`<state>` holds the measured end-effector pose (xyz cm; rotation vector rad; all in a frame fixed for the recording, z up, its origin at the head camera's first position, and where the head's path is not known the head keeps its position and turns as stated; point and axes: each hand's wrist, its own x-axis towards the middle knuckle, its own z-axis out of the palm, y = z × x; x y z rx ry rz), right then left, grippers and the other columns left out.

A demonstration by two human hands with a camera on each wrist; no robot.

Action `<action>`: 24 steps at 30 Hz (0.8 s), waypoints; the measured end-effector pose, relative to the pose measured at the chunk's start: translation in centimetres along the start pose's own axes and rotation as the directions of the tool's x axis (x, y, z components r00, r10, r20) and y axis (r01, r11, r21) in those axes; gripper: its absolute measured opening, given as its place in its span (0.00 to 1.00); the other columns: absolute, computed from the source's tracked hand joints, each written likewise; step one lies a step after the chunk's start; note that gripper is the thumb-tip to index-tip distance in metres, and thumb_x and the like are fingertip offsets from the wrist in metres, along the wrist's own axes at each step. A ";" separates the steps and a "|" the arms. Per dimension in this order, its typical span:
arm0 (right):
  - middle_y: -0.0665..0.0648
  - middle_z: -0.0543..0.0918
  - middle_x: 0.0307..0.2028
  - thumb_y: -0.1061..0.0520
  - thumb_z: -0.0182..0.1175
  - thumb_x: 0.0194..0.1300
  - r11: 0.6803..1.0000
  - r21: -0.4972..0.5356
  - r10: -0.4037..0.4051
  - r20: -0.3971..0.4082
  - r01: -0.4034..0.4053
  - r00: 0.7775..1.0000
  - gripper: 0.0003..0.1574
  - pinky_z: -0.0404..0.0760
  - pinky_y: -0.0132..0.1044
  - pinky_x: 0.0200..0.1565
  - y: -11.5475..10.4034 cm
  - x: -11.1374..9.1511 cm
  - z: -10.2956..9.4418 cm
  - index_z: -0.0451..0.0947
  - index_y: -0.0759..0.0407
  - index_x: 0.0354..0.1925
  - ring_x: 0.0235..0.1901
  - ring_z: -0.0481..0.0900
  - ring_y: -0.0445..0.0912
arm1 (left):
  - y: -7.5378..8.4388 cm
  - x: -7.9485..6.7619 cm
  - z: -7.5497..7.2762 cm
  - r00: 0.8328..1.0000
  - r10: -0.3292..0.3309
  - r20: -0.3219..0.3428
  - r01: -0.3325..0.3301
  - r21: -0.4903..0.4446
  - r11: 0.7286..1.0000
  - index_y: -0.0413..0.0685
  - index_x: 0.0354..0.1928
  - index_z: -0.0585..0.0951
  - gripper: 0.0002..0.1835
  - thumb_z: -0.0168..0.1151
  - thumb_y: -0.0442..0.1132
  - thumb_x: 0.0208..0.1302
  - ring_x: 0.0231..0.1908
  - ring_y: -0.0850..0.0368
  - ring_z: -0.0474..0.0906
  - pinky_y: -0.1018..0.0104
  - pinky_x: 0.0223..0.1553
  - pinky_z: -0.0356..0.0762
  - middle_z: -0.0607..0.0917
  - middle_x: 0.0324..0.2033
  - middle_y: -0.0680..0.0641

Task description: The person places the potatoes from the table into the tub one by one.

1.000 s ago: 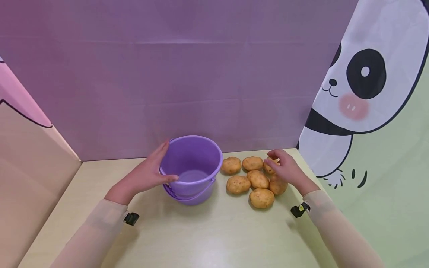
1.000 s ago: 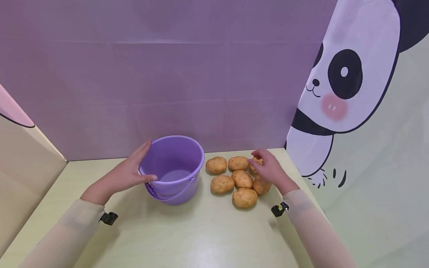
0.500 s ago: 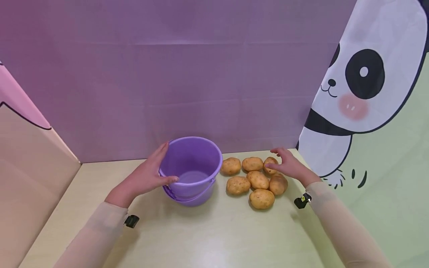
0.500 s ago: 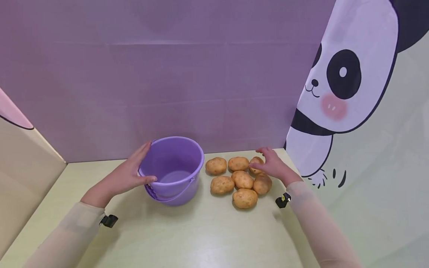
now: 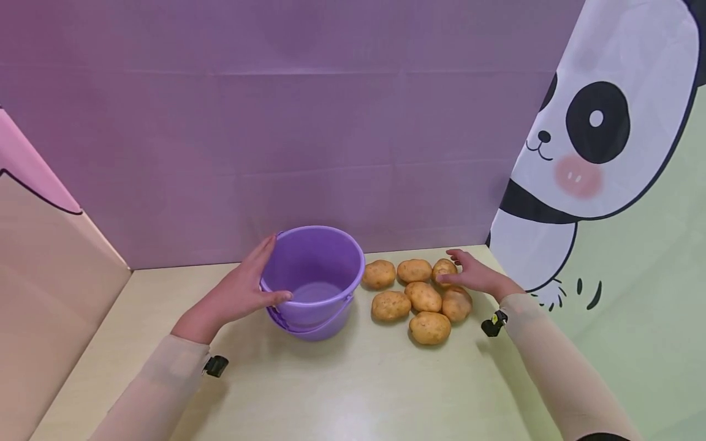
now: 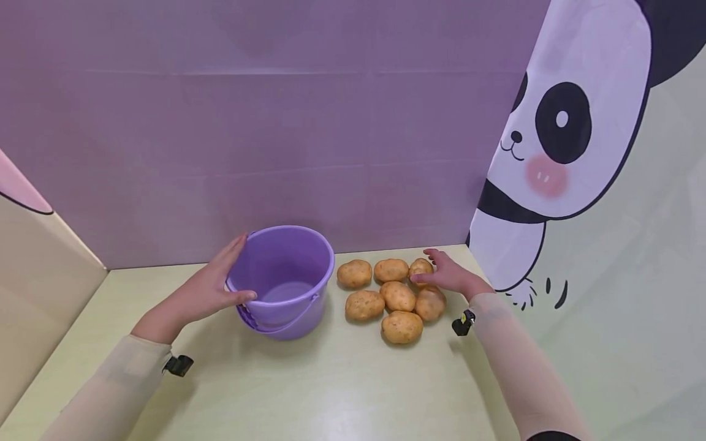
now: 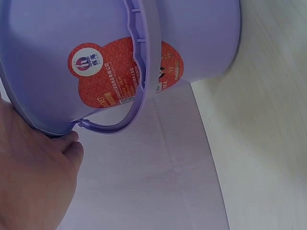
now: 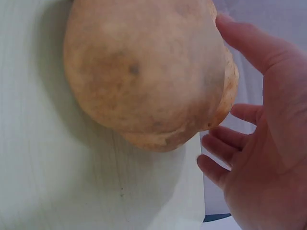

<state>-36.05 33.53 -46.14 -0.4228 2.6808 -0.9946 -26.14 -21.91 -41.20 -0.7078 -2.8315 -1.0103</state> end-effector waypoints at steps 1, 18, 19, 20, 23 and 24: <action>0.80 0.58 0.80 0.37 0.71 0.73 1.000 0.007 0.005 0.011 -0.006 1.000 0.66 0.61 0.71 0.79 0.0 0.0 0.0 0.50 0.72 0.85 0.79 0.60 0.74 | 0.0 0.0 0.0 1.000 0.001 -0.002 -0.001 -0.001 1.000 0.40 0.90 0.42 0.71 0.80 0.64 0.64 0.86 0.29 0.45 0.26 0.80 0.54 0.44 0.89 0.35; 0.73 0.65 0.79 0.38 0.72 0.72 0.996 0.068 0.059 0.062 -0.063 0.996 0.64 0.58 0.69 0.80 1.2 0.7 0.2 0.50 0.62 0.88 0.78 0.64 0.68 | -0.3 0.0 0.0 1.000 0.006 -0.006 -0.006 -0.002 1.000 0.42 0.90 0.41 0.72 0.80 0.64 0.64 0.86 0.30 0.45 0.26 0.79 0.55 0.44 0.89 0.35; 0.73 0.66 0.79 0.39 0.72 0.72 0.995 0.072 0.060 0.058 -0.064 0.996 0.64 0.58 0.69 0.80 1.2 0.7 0.2 0.51 0.62 0.88 0.78 0.65 0.68 | -0.3 0.0 0.0 1.000 0.006 -0.006 -0.006 -0.004 1.000 0.42 0.90 0.41 0.72 0.80 0.64 0.64 0.86 0.30 0.45 0.26 0.79 0.55 0.44 0.89 0.35; 0.73 0.66 0.79 0.39 0.73 0.72 0.996 0.070 0.054 0.057 -0.058 0.997 0.64 0.58 0.69 0.80 1.3 0.7 0.2 0.51 0.62 0.88 0.78 0.65 0.68 | -0.3 0.0 0.1 1.000 0.006 -0.007 -0.006 -0.006 1.000 0.42 0.90 0.41 0.72 0.80 0.64 0.64 0.86 0.30 0.45 0.26 0.80 0.55 0.44 0.89 0.35; 0.74 0.67 0.79 0.40 0.74 0.71 0.996 0.072 0.044 0.050 -0.047 0.998 0.64 0.59 0.69 0.80 1.3 0.7 0.3 0.52 0.63 0.87 0.77 0.66 0.68 | -0.3 0.1 0.1 1.000 0.008 -0.010 -0.008 -0.010 1.000 0.42 0.91 0.41 0.71 0.80 0.64 0.64 0.86 0.30 0.45 0.27 0.80 0.55 0.44 0.89 0.36; 0.73 0.67 0.78 0.40 0.74 0.71 0.996 0.076 0.042 0.046 -0.046 0.998 0.63 0.59 0.69 0.80 1.3 0.7 0.4 0.53 0.63 0.87 0.77 0.67 0.67 | -0.3 0.1 0.1 1.000 0.009 -0.012 -0.009 -0.010 1.000 0.42 0.91 0.42 0.71 0.80 0.64 0.64 0.86 0.30 0.45 0.27 0.80 0.55 0.44 0.89 0.36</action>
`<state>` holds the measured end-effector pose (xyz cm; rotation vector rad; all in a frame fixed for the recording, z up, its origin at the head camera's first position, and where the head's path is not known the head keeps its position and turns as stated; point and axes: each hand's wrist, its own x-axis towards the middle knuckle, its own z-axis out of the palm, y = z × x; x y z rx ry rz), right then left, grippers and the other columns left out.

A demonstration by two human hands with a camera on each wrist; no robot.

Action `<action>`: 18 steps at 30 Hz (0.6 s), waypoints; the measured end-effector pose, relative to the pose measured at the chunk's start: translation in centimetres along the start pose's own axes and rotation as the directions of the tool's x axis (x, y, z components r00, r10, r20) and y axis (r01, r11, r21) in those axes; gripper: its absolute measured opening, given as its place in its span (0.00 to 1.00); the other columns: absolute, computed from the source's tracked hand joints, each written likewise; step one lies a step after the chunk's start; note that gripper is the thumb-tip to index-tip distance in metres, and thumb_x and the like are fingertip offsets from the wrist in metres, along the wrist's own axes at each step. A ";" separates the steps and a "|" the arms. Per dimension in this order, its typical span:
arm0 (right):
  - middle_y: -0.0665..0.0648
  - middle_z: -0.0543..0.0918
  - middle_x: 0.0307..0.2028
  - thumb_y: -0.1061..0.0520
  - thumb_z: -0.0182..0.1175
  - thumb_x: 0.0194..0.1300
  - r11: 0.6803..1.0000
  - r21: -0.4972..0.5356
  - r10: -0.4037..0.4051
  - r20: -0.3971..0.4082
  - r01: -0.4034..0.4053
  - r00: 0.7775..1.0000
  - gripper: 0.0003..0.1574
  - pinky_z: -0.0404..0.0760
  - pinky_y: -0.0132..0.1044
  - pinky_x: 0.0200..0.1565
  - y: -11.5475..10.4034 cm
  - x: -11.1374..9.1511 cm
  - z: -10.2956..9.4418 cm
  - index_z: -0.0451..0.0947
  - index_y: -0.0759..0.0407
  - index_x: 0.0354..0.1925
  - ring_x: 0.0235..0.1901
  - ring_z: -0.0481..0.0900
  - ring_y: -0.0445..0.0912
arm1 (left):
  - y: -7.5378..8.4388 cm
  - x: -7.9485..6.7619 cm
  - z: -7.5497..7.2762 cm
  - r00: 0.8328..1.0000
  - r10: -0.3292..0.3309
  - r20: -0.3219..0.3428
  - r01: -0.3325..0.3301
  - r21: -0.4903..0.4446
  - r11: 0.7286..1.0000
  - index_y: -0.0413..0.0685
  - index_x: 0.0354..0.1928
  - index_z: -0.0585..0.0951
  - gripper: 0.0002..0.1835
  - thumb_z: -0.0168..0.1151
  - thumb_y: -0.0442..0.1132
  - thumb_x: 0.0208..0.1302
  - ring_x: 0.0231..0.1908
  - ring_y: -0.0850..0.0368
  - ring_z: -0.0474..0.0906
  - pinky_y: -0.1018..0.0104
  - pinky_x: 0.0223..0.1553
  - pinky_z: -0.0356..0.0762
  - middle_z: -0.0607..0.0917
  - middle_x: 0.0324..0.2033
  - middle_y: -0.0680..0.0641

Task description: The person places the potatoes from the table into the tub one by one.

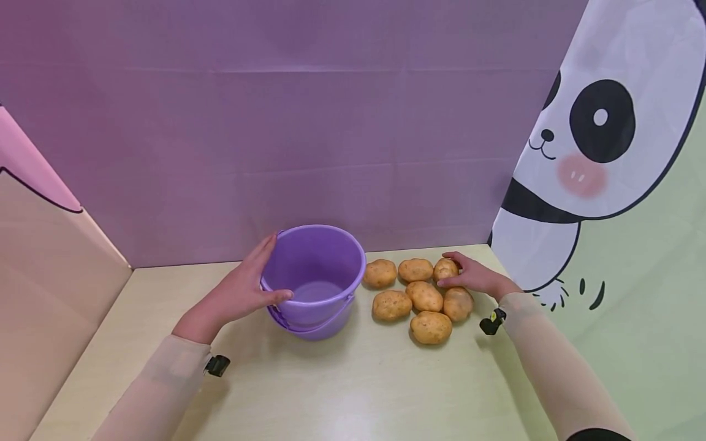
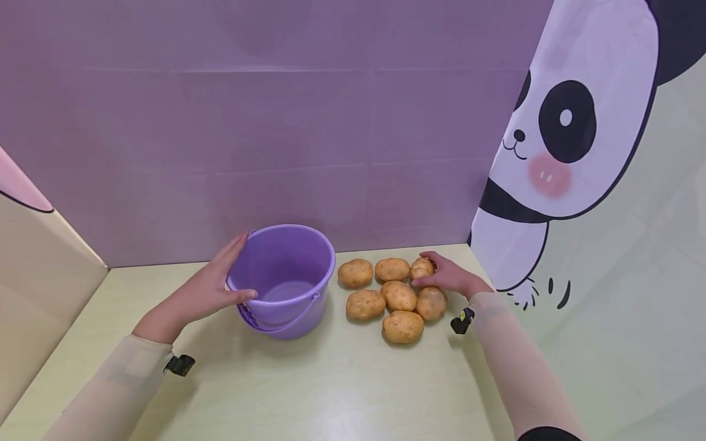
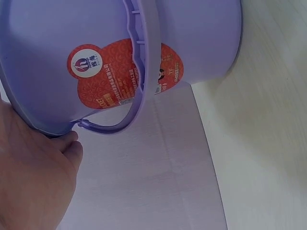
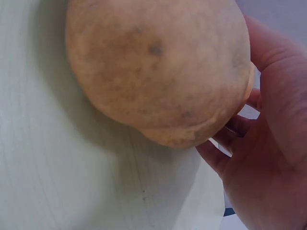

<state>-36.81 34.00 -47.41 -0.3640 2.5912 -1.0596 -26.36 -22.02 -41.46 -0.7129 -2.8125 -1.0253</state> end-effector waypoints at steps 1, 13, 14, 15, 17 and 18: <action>0.73 0.68 0.78 0.41 0.74 0.71 1.000 0.000 -0.006 -0.003 0.006 1.000 0.63 0.59 0.69 0.80 0.0 0.0 0.0 0.53 0.63 0.87 0.77 0.67 0.67 | 0.0 0.0 0.0 1.000 0.003 0.000 -0.003 0.000 1.000 0.42 0.91 0.42 0.71 0.80 0.64 0.64 0.86 0.30 0.45 0.27 0.80 0.55 0.44 0.89 0.36; 0.70 0.79 0.64 0.49 0.74 0.66 0.993 0.022 -0.111 -0.153 0.115 0.982 0.50 0.80 0.53 0.65 0.1 0.2 0.2 0.64 0.69 0.75 0.60 0.82 0.60 | 0.0 0.1 0.1 1.000 0.016 -0.010 -0.016 0.011 1.000 0.42 0.90 0.42 0.72 0.81 0.63 0.63 0.85 0.29 0.46 0.26 0.79 0.56 0.44 0.89 0.36; 0.69 0.79 0.63 0.49 0.74 0.66 0.993 0.021 -0.116 -0.164 0.121 0.980 0.49 0.81 0.51 0.63 0.0 0.2 0.2 0.65 0.68 0.75 0.59 0.82 0.59 | 0.0 0.1 0.1 1.000 0.013 -0.010 -0.013 0.009 1.000 0.42 0.90 0.42 0.72 0.80 0.64 0.63 0.85 0.29 0.46 0.26 0.79 0.56 0.44 0.89 0.36; 0.68 0.79 0.63 0.49 0.74 0.66 0.992 0.019 -0.120 -0.173 0.125 0.978 0.48 0.82 0.49 0.62 -0.1 0.2 0.2 0.65 0.68 0.74 0.58 0.82 0.58 | 0.0 0.1 0.1 1.000 0.012 -0.010 -0.012 0.008 1.000 0.42 0.90 0.42 0.72 0.80 0.65 0.63 0.85 0.29 0.46 0.26 0.79 0.56 0.44 0.89 0.36; 0.67 0.78 0.62 0.49 0.74 0.67 0.991 0.023 -0.129 -0.187 0.135 0.974 0.47 0.82 0.47 0.60 -0.5 0.1 0.2 0.66 0.67 0.73 0.57 0.81 0.57 | 0.1 0.0 0.0 1.000 0.010 -0.007 -0.010 0.008 1.000 0.42 0.90 0.41 0.73 0.80 0.66 0.63 0.85 0.29 0.46 0.26 0.79 0.56 0.44 0.89 0.36; 0.67 0.78 0.62 0.49 0.75 0.67 0.990 0.026 -0.131 -0.193 0.139 0.972 0.46 0.82 0.46 0.59 -0.6 0.1 0.2 0.66 0.66 0.73 0.56 0.81 0.57 | 0.2 0.0 0.0 1.000 0.009 -0.006 -0.009 0.007 1.000 0.42 0.90 0.41 0.72 0.80 0.66 0.63 0.85 0.29 0.47 0.25 0.79 0.56 0.44 0.89 0.36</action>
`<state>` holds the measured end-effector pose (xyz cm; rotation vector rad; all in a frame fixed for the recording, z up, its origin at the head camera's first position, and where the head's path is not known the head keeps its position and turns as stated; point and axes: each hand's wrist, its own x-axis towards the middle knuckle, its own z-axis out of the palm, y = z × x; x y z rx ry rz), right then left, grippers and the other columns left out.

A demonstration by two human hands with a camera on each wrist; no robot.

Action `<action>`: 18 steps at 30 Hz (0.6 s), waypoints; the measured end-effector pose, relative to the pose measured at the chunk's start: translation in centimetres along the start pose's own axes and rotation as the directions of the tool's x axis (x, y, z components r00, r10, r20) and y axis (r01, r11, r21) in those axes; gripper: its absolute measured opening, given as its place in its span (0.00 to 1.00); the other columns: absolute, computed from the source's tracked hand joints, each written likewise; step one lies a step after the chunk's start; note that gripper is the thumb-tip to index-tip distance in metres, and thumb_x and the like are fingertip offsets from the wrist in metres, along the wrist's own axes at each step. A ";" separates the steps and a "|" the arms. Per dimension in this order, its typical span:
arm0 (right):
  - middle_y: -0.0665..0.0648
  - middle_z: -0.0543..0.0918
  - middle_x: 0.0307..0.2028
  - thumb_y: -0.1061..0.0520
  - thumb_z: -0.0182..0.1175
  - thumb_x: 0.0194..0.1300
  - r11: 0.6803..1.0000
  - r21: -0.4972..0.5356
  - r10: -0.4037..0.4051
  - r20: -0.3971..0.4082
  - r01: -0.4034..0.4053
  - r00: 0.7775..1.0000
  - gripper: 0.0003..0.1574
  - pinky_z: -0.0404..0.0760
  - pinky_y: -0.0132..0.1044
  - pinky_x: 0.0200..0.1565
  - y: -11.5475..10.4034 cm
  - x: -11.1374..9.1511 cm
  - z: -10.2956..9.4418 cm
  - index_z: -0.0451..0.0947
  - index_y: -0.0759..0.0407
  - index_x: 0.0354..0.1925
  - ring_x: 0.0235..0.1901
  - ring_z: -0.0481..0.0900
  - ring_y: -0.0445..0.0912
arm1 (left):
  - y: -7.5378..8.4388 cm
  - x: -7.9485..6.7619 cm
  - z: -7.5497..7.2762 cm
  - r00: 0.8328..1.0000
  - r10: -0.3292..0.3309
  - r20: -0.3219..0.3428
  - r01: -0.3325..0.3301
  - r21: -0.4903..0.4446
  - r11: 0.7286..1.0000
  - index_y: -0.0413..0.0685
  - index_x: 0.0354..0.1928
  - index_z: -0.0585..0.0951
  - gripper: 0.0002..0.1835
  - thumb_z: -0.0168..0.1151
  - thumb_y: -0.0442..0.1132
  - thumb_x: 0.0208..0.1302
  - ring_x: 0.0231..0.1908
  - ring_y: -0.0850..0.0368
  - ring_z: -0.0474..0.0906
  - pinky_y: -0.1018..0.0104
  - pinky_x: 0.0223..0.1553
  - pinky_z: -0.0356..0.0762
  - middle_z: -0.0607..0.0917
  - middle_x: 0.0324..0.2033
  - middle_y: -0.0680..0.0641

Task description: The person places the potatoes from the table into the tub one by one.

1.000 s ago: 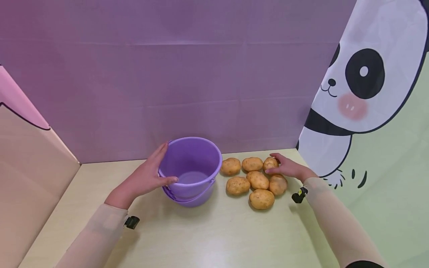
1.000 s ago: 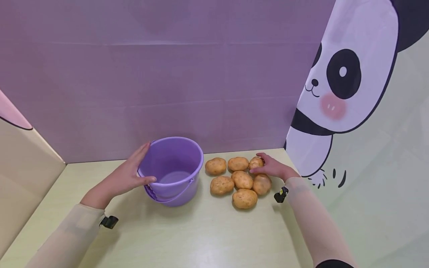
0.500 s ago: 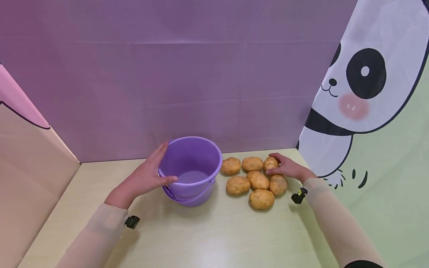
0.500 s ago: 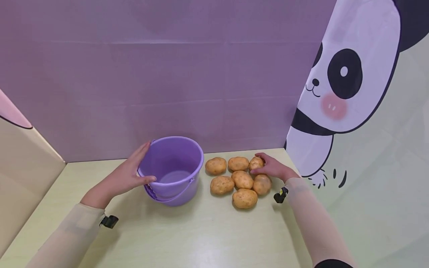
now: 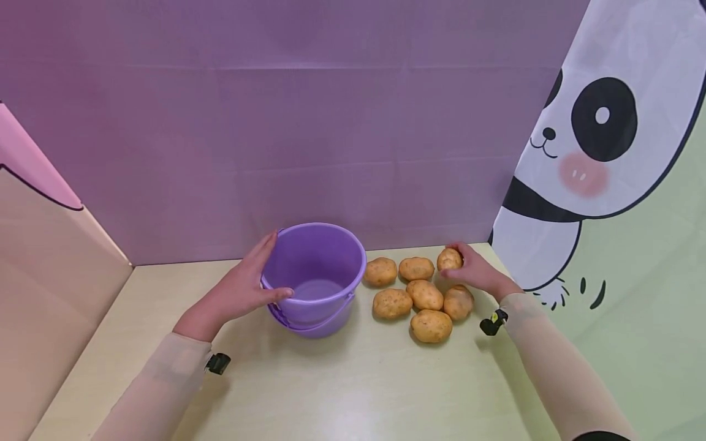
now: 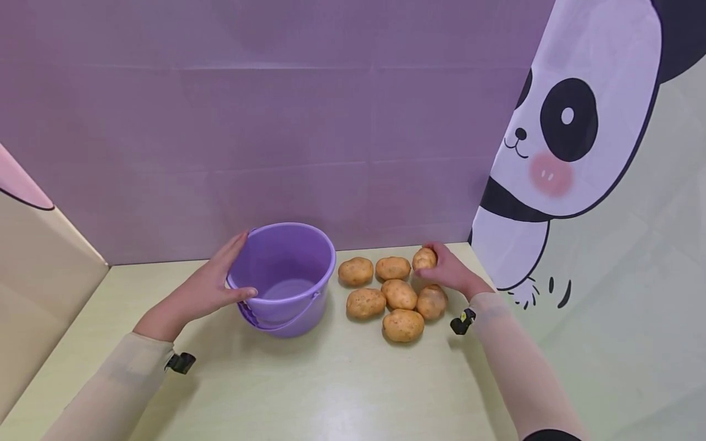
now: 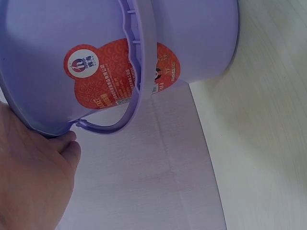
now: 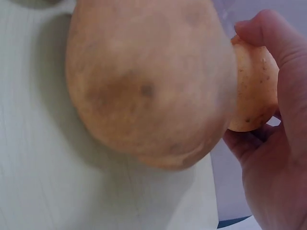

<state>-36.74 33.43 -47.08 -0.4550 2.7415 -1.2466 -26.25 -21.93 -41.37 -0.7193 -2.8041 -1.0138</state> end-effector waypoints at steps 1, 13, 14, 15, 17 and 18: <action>0.67 0.78 0.61 0.49 0.75 0.68 1.000 0.004 -0.001 -0.006 0.001 1.000 0.45 0.82 0.46 0.59 -0.1 0.0 0.0 0.67 0.65 0.72 0.56 0.81 0.57 | 0.0 0.0 0.0 1.000 -0.002 0.001 0.002 0.000 1.000 0.42 0.90 0.41 0.72 0.79 0.66 0.63 0.85 0.29 0.46 0.26 0.79 0.56 0.44 0.89 0.36; 0.65 0.79 0.61 0.52 0.77 0.68 0.998 0.037 -0.042 -0.014 0.043 0.999 0.44 0.82 0.47 0.60 -3.5 0.9 0.3 0.67 0.62 0.73 0.57 0.81 0.56 | -0.1 0.0 -0.1 1.000 -0.022 -0.004 0.022 0.008 1.000 0.44 0.91 0.41 0.72 0.80 0.65 0.64 0.85 0.28 0.47 0.25 0.78 0.56 0.44 0.89 0.36; 0.65 0.79 0.62 0.52 0.77 0.68 0.998 0.044 -0.045 -0.012 0.045 0.999 0.44 0.82 0.47 0.60 -3.7 0.9 0.4 0.67 0.62 0.73 0.57 0.81 0.56 | -0.1 0.0 -0.1 1.000 -0.022 -0.002 0.022 0.006 1.000 0.44 0.91 0.41 0.72 0.80 0.65 0.63 0.85 0.27 0.47 0.25 0.78 0.56 0.44 0.89 0.36; 0.65 0.79 0.62 0.52 0.77 0.68 0.997 0.056 -0.050 -0.008 0.050 0.999 0.44 0.82 0.47 0.60 -4.0 1.0 0.4 0.67 0.62 0.73 0.57 0.81 0.57 | -0.1 0.0 0.0 1.000 -0.020 -0.001 0.020 0.005 1.000 0.44 0.91 0.41 0.72 0.80 0.65 0.63 0.85 0.27 0.47 0.24 0.78 0.56 0.45 0.89 0.36; 0.65 0.78 0.63 0.53 0.76 0.68 0.996 0.069 -0.061 -0.003 0.061 0.998 0.44 0.82 0.48 0.60 -4.6 1.0 0.5 0.67 0.63 0.73 0.59 0.80 0.58 | -0.1 0.0 0.0 1.000 -0.023 0.000 0.023 0.004 1.000 0.43 0.91 0.41 0.72 0.80 0.64 0.64 0.85 0.28 0.47 0.25 0.79 0.55 0.44 0.89 0.36; 0.65 0.78 0.63 0.53 0.77 0.68 0.995 0.077 -0.065 -0.001 0.065 0.998 0.44 0.82 0.49 0.61 -4.9 1.0 0.6 0.67 0.62 0.73 0.59 0.79 0.58 | -0.1 0.0 0.0 1.000 -0.024 0.002 0.024 0.005 1.000 0.43 0.91 0.41 0.72 0.80 0.64 0.64 0.85 0.28 0.47 0.25 0.79 0.55 0.44 0.89 0.36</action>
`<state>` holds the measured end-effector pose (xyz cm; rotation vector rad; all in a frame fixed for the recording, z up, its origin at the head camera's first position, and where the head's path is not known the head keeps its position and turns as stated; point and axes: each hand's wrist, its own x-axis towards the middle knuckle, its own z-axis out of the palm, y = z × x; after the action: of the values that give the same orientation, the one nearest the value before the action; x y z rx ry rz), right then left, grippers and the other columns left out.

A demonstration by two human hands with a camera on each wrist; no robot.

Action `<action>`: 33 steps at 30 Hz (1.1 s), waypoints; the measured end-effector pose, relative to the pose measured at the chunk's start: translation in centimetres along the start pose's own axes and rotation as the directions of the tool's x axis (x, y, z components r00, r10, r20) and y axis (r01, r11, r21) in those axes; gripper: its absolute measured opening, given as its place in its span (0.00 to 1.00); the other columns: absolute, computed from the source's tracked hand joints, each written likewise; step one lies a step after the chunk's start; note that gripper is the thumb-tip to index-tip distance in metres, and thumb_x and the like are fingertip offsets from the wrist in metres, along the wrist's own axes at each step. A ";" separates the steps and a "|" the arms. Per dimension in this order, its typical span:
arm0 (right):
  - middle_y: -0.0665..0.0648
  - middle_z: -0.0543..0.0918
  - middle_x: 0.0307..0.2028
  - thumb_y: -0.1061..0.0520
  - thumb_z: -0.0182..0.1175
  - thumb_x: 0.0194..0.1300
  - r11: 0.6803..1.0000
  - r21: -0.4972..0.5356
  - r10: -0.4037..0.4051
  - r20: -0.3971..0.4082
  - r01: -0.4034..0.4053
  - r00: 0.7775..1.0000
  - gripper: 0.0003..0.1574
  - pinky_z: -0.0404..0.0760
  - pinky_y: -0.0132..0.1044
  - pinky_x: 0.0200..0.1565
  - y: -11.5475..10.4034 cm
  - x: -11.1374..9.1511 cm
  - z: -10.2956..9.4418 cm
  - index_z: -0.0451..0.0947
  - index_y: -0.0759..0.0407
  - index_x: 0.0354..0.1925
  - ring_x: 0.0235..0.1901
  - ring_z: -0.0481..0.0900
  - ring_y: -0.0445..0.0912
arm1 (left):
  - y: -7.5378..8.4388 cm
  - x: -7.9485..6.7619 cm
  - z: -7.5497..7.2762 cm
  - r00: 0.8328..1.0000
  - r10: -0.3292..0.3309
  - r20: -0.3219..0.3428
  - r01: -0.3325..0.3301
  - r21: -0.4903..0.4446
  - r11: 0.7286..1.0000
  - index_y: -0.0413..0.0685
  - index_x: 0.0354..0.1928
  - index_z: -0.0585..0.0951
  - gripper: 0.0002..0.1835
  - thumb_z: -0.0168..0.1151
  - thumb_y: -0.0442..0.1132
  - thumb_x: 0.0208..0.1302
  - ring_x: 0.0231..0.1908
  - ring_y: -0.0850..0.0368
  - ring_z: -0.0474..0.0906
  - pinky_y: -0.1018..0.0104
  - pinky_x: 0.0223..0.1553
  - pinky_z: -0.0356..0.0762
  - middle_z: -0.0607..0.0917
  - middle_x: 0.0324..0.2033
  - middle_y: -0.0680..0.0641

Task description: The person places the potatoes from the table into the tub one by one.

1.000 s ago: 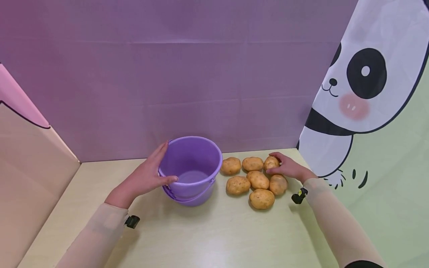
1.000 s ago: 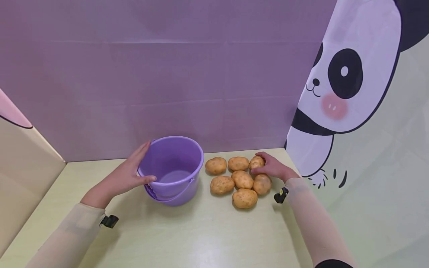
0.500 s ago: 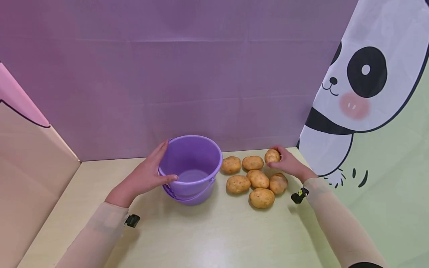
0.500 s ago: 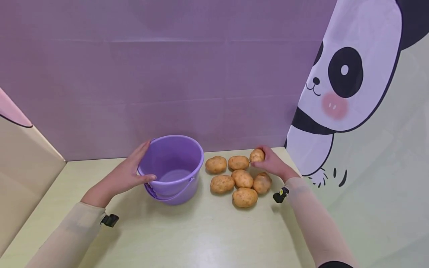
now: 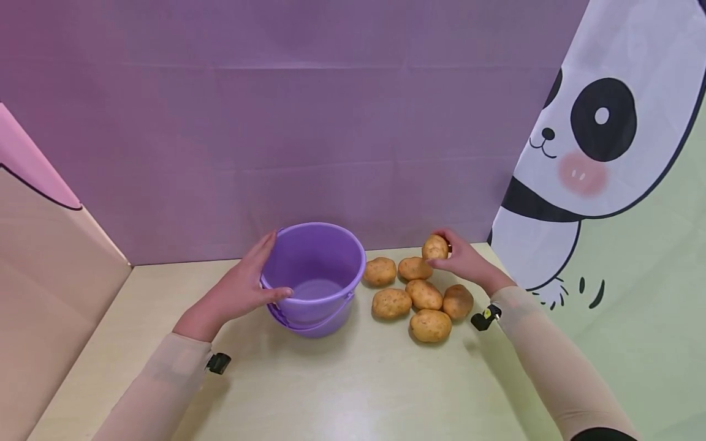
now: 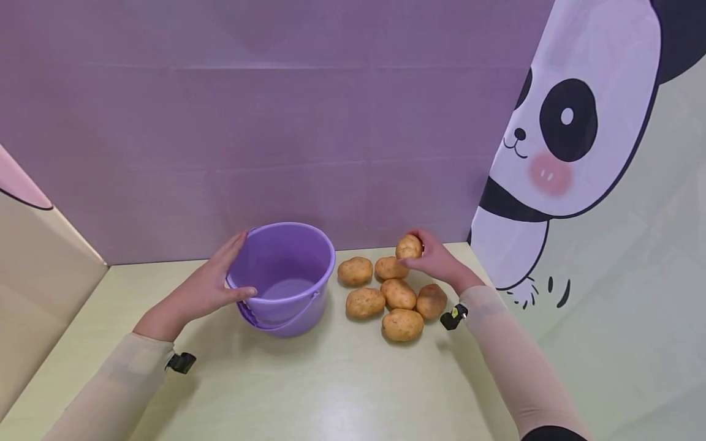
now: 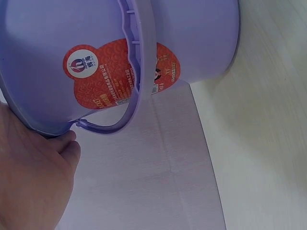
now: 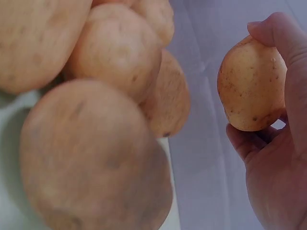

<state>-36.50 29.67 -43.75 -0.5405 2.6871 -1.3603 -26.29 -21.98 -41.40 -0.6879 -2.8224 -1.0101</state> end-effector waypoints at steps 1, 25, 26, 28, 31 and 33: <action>0.65 0.78 0.63 0.53 0.76 0.68 1.000 0.004 -0.005 0.003 0.005 1.000 0.44 0.82 0.50 0.61 -0.3 0.1 0.1 0.67 0.62 0.73 0.60 0.79 0.58 | 0.0 0.0 0.0 1.000 0.000 0.000 0.000 0.001 1.000 0.43 0.91 0.41 0.72 0.80 0.64 0.64 0.85 0.28 0.47 0.25 0.79 0.55 0.44 0.89 0.36; 0.63 0.79 0.66 0.51 0.77 0.68 0.997 0.001 -0.082 0.008 0.082 0.997 0.46 0.81 0.56 0.65 -6.9 1.6 2.5 0.68 0.61 0.76 0.64 0.78 0.60 | -0.3 0.1 0.3 1.000 0.020 -0.018 -0.020 0.032 0.999 0.41 0.90 0.42 0.70 0.77 0.66 0.65 0.85 0.30 0.47 0.27 0.80 0.55 0.45 0.89 0.36; 0.63 0.79 0.66 0.51 0.77 0.68 0.997 0.002 -0.083 0.011 0.083 0.997 0.46 0.81 0.55 0.66 -7.1 1.6 2.7 0.68 0.60 0.76 0.64 0.78 0.60 | -0.3 0.1 0.3 1.000 0.018 -0.019 -0.017 0.033 0.999 0.42 0.90 0.42 0.70 0.77 0.66 0.66 0.85 0.30 0.47 0.27 0.80 0.55 0.45 0.89 0.36; 0.62 0.78 0.66 0.51 0.77 0.68 0.996 0.016 -0.087 0.019 0.086 0.996 0.46 0.82 0.55 0.65 -7.6 1.8 2.9 0.68 0.59 0.76 0.64 0.78 0.60 | -0.3 0.0 0.3 1.000 0.019 -0.021 -0.018 0.034 0.999 0.42 0.90 0.43 0.69 0.77 0.66 0.66 0.85 0.30 0.47 0.27 0.79 0.56 0.46 0.89 0.36; 0.61 0.78 0.66 0.51 0.77 0.68 0.995 0.026 -0.097 0.028 0.096 0.995 0.46 0.82 0.53 0.64 -8.4 1.9 3.2 0.68 0.57 0.76 0.63 0.78 0.58 | -0.3 0.0 0.3 1.000 0.017 -0.021 -0.016 0.032 0.999 0.42 0.90 0.42 0.70 0.77 0.66 0.66 0.85 0.30 0.48 0.27 0.79 0.56 0.46 0.89 0.36; 0.60 0.78 0.66 0.51 0.77 0.68 0.993 0.032 -0.110 0.034 0.109 0.993 0.46 0.82 0.52 0.64 -8.9 2.0 3.4 0.67 0.57 0.76 0.63 0.78 0.58 | -0.3 0.0 0.3 1.000 0.009 -0.019 -0.009 0.025 1.000 0.43 0.91 0.42 0.70 0.78 0.66 0.65 0.85 0.30 0.47 0.27 0.80 0.55 0.45 0.89 0.37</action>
<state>-35.18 21.50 -38.59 -0.7125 2.6402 -1.4008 -26.34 -21.98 -41.80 -0.6836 -2.8078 -0.9730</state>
